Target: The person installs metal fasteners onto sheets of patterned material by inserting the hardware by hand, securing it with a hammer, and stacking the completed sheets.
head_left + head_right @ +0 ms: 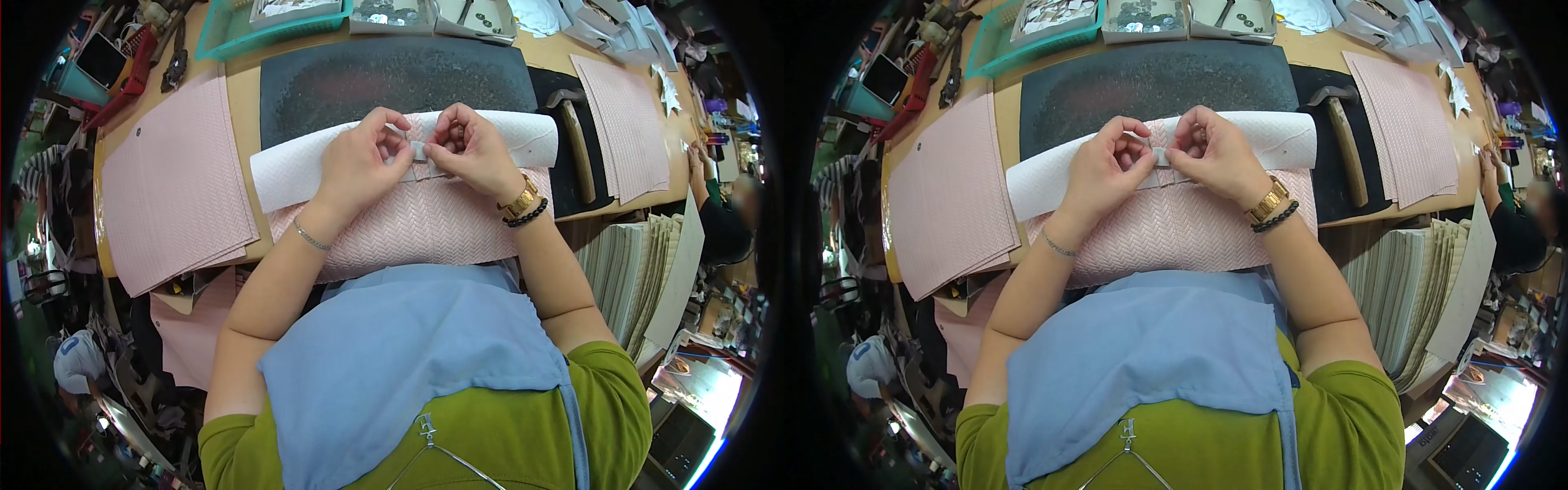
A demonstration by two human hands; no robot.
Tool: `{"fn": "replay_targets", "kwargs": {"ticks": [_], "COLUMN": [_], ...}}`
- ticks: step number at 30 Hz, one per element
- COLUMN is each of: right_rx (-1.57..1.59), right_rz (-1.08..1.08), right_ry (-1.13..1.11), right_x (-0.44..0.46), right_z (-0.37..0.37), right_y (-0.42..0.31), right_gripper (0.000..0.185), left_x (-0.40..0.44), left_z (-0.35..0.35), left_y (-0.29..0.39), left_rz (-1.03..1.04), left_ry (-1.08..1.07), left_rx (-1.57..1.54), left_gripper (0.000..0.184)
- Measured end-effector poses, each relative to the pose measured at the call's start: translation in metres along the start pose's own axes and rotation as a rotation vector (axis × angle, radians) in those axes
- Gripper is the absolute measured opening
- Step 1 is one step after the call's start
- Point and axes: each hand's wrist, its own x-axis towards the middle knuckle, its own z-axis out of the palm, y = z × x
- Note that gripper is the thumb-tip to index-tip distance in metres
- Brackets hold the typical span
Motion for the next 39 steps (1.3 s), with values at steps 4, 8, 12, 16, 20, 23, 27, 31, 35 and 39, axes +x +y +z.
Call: {"fn": "replay_targets", "kwargs": {"ticks": [4,8,12,16,20,23,27,31,35,39], "right_rx": [-0.029,-0.08,-0.047,-0.09,-0.09,-0.097,-0.131,-0.229,-0.408,-0.558], "right_rz": [-0.039,-0.06,-0.057,-0.023,0.008,0.04,0.018,-0.031,-0.103,-0.266], "right_ry": [0.014,0.027,-0.009,-0.053,-0.062,-0.07,-0.08,-0.058,0.008,0.073], "right_x": [0.0,0.001,0.002,0.002,0.004,0.006,0.007,0.006,0.002,-0.004], "right_z": [-0.001,-0.001,-0.001,-0.005,-0.007,-0.008,-0.007,-0.005,0.003,0.014], "right_y": [0.002,0.007,0.004,-0.001,-0.001,-0.003,-0.002,-0.001,-0.005,-0.009], "right_gripper": [0.021,0.022,0.024,0.024,0.023,0.022,0.025,0.023,0.018,0.018], "left_x": [0.001,0.001,0.001,-0.001,0.0,0.001,0.002,0.002,0.001,-0.001], "left_z": [-0.001,0.002,0.003,-0.001,-0.002,-0.002,-0.002,-0.001,0.0,0.001], "left_y": [0.004,0.003,-0.004,0.002,0.005,0.008,0.007,0.007,0.002,0.002], "left_rz": [-0.01,0.024,0.029,-0.014,-0.024,-0.026,-0.026,-0.004,0.071,0.167], "left_ry": [-0.005,0.03,0.01,-0.036,-0.041,-0.032,-0.03,-0.026,-0.001,0.035], "left_rx": [0.062,0.134,0.086,0.075,0.103,0.153,0.166,0.197,0.209,0.232], "left_gripper": [0.024,0.023,0.024,0.025,0.026,0.027,0.027,0.024,0.017,0.012]}}
